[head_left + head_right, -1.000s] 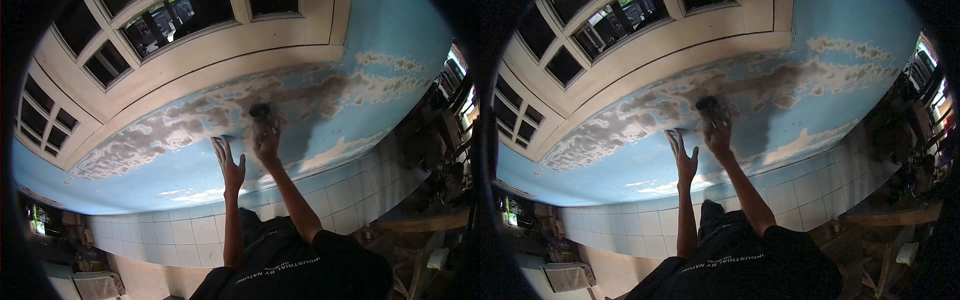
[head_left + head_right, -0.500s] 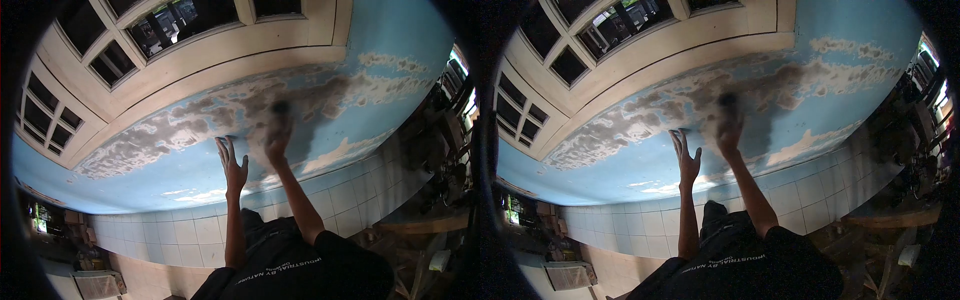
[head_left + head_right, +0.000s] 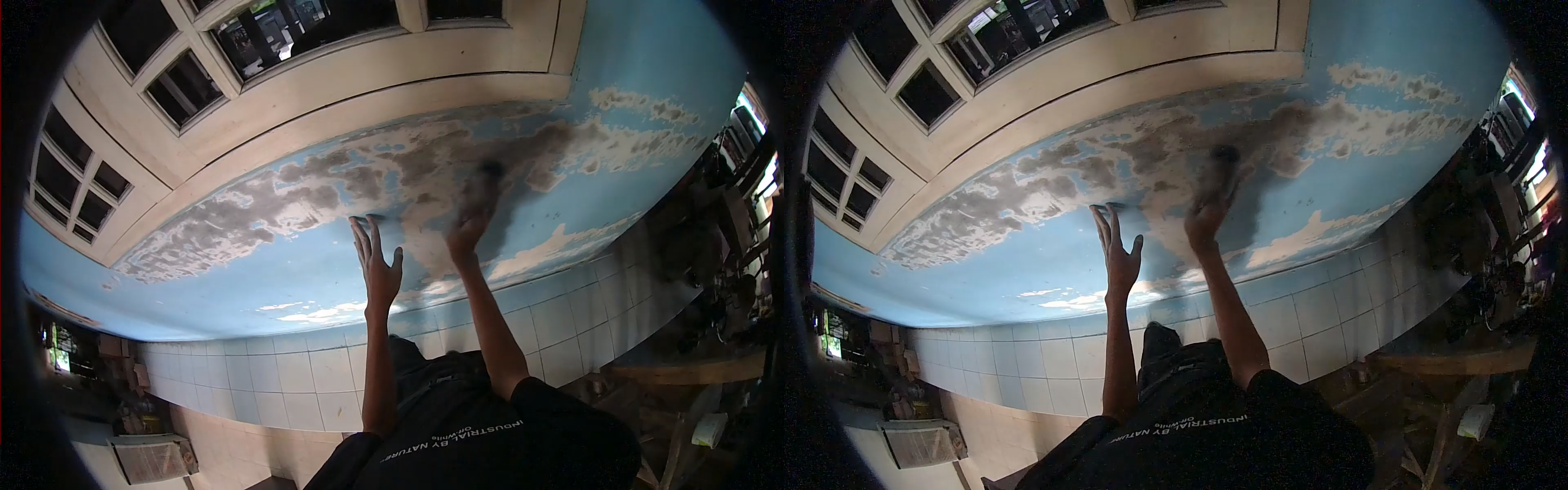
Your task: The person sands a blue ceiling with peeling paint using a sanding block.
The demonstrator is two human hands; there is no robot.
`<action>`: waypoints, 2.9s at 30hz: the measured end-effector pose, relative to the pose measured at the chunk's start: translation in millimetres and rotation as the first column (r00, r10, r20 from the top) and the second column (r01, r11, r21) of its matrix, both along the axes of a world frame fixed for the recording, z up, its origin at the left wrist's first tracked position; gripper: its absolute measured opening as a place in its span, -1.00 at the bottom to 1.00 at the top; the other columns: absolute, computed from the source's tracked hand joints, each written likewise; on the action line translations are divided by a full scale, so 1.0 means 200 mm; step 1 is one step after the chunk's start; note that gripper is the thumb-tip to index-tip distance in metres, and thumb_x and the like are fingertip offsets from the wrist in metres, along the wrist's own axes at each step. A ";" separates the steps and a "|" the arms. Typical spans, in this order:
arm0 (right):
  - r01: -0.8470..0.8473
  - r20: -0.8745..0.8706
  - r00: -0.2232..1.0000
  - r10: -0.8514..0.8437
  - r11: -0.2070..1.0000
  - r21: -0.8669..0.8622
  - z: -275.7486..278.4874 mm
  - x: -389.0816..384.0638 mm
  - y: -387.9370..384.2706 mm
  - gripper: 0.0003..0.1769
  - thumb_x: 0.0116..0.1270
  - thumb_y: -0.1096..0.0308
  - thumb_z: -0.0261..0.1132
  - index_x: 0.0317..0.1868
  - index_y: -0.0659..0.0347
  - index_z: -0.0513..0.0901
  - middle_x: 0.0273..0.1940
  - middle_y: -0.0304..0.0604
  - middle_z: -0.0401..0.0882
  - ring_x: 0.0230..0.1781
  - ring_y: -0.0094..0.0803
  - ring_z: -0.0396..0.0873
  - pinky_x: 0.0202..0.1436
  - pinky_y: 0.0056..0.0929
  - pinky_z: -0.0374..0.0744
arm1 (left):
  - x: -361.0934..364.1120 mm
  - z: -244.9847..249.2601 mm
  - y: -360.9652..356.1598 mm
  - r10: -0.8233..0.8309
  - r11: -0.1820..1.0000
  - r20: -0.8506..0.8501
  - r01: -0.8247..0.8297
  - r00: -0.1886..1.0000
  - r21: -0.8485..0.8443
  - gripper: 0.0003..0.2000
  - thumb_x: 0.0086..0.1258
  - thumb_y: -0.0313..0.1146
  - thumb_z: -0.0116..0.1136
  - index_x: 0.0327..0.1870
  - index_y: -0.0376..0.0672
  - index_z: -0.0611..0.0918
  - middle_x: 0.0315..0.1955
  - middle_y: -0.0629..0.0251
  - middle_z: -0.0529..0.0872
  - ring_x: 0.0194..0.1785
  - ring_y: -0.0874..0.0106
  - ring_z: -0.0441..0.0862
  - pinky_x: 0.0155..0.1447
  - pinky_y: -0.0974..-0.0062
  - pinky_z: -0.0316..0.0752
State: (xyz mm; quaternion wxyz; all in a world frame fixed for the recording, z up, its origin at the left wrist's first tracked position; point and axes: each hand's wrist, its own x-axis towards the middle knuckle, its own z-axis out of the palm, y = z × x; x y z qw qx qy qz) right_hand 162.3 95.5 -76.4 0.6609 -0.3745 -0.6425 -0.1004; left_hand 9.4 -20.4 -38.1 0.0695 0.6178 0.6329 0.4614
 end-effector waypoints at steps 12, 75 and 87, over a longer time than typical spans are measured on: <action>0.055 -0.021 0.998 -0.057 0.993 -0.102 0.07 -0.01 -0.04 -0.70 0.49 0.43 0.03 0.07 0.35 0.60 0.10 0.12 0.60 0.36 0.04 0.36 0.51 0.14 0.06 | 0.02 0.00 0.00 0.019 1.000 -0.025 -0.019 1.000 -0.005 -0.07 0.25 -0.53 0.29 0.59 -0.02 -0.04 0.56 -0.08 -0.29 0.60 -0.03 -0.31 0.56 0.05 -0.07; -0.220 0.104 0.963 0.248 0.949 -0.228 -0.01 -0.12 -0.16 -0.65 0.41 0.41 0.15 0.15 0.32 0.59 0.05 0.12 0.60 0.22 0.02 0.48 0.53 0.17 0.02 | 0.02 -0.02 0.02 0.000 0.999 -0.025 0.001 1.000 0.041 -0.06 0.24 -0.53 0.29 0.59 0.06 -0.02 0.56 -0.04 -0.30 0.60 -0.03 -0.31 0.56 0.02 -0.05; -0.129 -0.163 0.981 0.103 0.979 -0.157 0.04 -0.09 -0.14 -0.66 0.44 0.47 0.09 0.16 0.34 0.59 0.19 0.05 0.56 0.38 -0.02 0.35 0.55 0.08 0.00 | 0.01 -0.03 0.01 -0.009 1.000 -0.012 0.009 1.000 0.014 -0.07 0.23 -0.53 0.30 0.58 0.02 0.00 0.56 -0.04 -0.29 0.60 -0.04 -0.30 0.56 0.02 -0.06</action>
